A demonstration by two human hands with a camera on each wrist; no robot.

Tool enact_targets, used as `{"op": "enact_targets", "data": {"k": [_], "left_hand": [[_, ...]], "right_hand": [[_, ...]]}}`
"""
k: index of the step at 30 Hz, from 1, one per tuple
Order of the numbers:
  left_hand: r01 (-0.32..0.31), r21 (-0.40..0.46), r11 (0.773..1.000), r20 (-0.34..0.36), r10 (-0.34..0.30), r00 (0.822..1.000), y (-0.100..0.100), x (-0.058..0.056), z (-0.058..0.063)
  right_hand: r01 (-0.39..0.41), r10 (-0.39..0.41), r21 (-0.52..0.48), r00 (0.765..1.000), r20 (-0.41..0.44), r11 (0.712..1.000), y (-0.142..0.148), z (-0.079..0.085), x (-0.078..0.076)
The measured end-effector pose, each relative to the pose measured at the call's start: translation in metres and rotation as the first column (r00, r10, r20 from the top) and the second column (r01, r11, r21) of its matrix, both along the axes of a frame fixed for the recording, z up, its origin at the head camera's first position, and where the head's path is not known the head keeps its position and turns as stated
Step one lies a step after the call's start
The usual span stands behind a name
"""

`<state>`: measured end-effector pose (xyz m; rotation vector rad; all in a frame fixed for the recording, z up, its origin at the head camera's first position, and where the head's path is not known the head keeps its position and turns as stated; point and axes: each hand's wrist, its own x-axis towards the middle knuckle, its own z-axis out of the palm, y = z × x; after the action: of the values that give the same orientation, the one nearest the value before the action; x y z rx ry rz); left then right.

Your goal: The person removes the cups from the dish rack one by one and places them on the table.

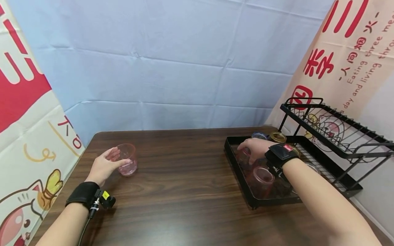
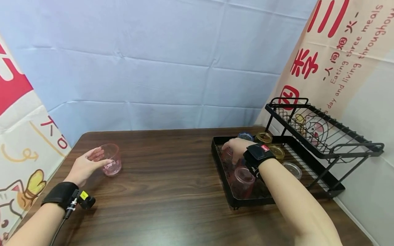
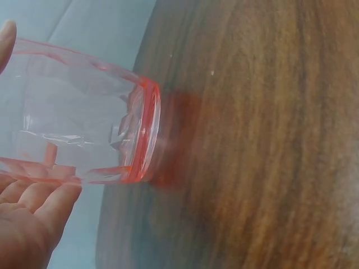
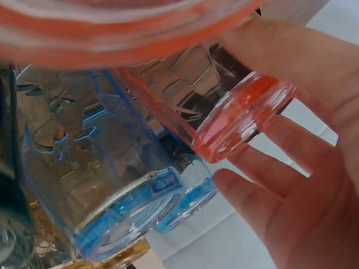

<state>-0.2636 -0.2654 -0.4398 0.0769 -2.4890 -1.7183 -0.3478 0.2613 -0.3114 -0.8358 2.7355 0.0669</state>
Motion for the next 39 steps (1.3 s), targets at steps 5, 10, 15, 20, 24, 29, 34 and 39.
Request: {"op": "enact_targets", "data": {"k": [5, 10, 15, 20, 24, 29, 34, 39], "left_hand": [[-0.001, -0.005, 1.000, 0.011, 0.001, 1.000, -0.001, -0.001, -0.003], [0.030, -0.038, 0.999, 0.024, -0.029, 0.999, -0.001, -0.001, -0.005], [0.060, -0.088, 0.994, 0.064, -0.054, 0.996, 0.002, -0.001, -0.009], [0.055, -0.151, 0.987, 0.023, -0.052, 0.998, -0.002, 0.002, 0.002], [0.018, -0.117, 0.993, -0.098, -0.030, 0.995, -0.004, 0.009, 0.036], [0.090, 0.040, 0.995, -0.251, -0.077, 0.965, 0.041, 0.010, 0.086], [0.338, 0.393, 0.855, -0.325, -0.214, 0.921, 0.120, -0.005, 0.097], [0.384, 0.639, 0.667, -0.357, -0.185, 0.916, 0.159, -0.010, 0.085]], "right_hand": [[0.009, -0.009, 0.014, 1.000, 0.010, 1.000, 0.000, 0.000, -0.002], [0.005, -0.005, -0.005, 0.999, 0.035, 1.000, 0.001, -0.002, -0.002], [-0.049, 0.050, -0.045, 0.998, 0.027, 0.998, 0.009, -0.001, 0.001], [-0.129, 0.117, -0.139, 0.989, -0.095, 0.982, 0.020, 0.020, 0.008], [-0.135, 0.071, -0.274, 0.971, -0.230, 0.952, 0.019, 0.056, 0.025], [0.026, -0.152, -0.783, 0.985, -0.088, 0.621, -0.032, 0.062, 0.037], [0.235, 0.082, -0.970, 0.970, 0.230, -0.055, -0.120, 0.008, 0.039], [0.384, 0.246, -0.891, 0.913, 0.326, -0.242, -0.169, -0.037, 0.053]]}}
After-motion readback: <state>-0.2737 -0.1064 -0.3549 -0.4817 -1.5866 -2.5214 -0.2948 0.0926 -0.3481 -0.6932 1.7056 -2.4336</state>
